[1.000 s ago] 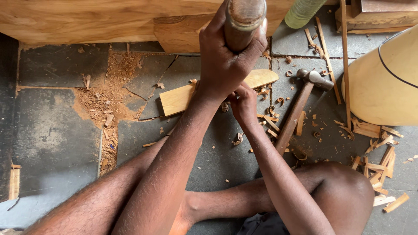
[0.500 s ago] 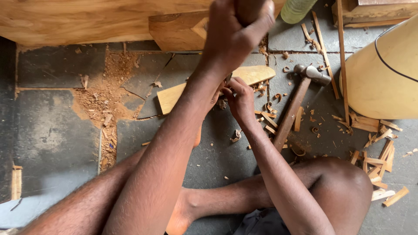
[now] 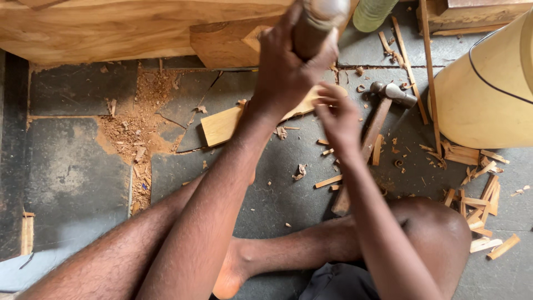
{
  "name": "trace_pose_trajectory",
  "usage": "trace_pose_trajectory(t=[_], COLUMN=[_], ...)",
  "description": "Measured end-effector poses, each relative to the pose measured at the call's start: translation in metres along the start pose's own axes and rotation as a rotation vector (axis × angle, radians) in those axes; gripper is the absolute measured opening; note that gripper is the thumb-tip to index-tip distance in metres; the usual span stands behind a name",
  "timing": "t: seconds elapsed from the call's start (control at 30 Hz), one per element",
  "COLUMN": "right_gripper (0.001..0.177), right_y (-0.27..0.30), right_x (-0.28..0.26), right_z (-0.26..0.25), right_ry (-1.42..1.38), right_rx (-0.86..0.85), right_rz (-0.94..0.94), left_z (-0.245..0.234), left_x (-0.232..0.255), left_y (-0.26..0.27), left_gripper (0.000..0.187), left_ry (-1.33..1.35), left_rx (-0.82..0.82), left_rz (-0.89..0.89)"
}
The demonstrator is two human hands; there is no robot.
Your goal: The person sits on the floor and carves a piece of wood using a chisel and a wooden mallet. They repeatedly strike the chisel to shape the wood, creating wood shavings that accumulate on the floor.
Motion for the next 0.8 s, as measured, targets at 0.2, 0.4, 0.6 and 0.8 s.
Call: trace_pose_trajectory(t=[0.2, 0.4, 0.6, 0.8], right_gripper=[0.058, 0.071, 0.046, 0.027], right_y=[0.03, 0.061, 0.063, 0.088], right_x=[0.009, 0.065, 0.074, -0.003], right_z=[-0.096, -0.073, -0.087, -0.136], right_ry=[0.547, 0.403, -0.126, -0.461], right_rx=[-0.002, -0.279, -0.035, 0.021], right_rz=[0.01, 0.386, 0.518, 0.273], left_z=[-0.007, -0.004, -0.005, -0.018], left_x=[0.011, -0.002, -0.008, 0.002], left_y=[0.006, 0.017, 0.016, 0.012], left_gripper=[0.05, 0.058, 0.055, 0.046], left_ry=[0.003, 0.024, 0.002, 0.029], left_rx=[0.014, 0.002, -0.057, 0.041], left_rz=[0.095, 0.105, 0.137, 0.008])
Point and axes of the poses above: each hand's wrist, its own y-axis away from the middle knuckle, its own z-axis out of the palm, x = y × z, the point moved 4 cm from there along -y, towards the middle knuckle, and after that the axes turned 14 degrees about y, right-handed, at the moved point
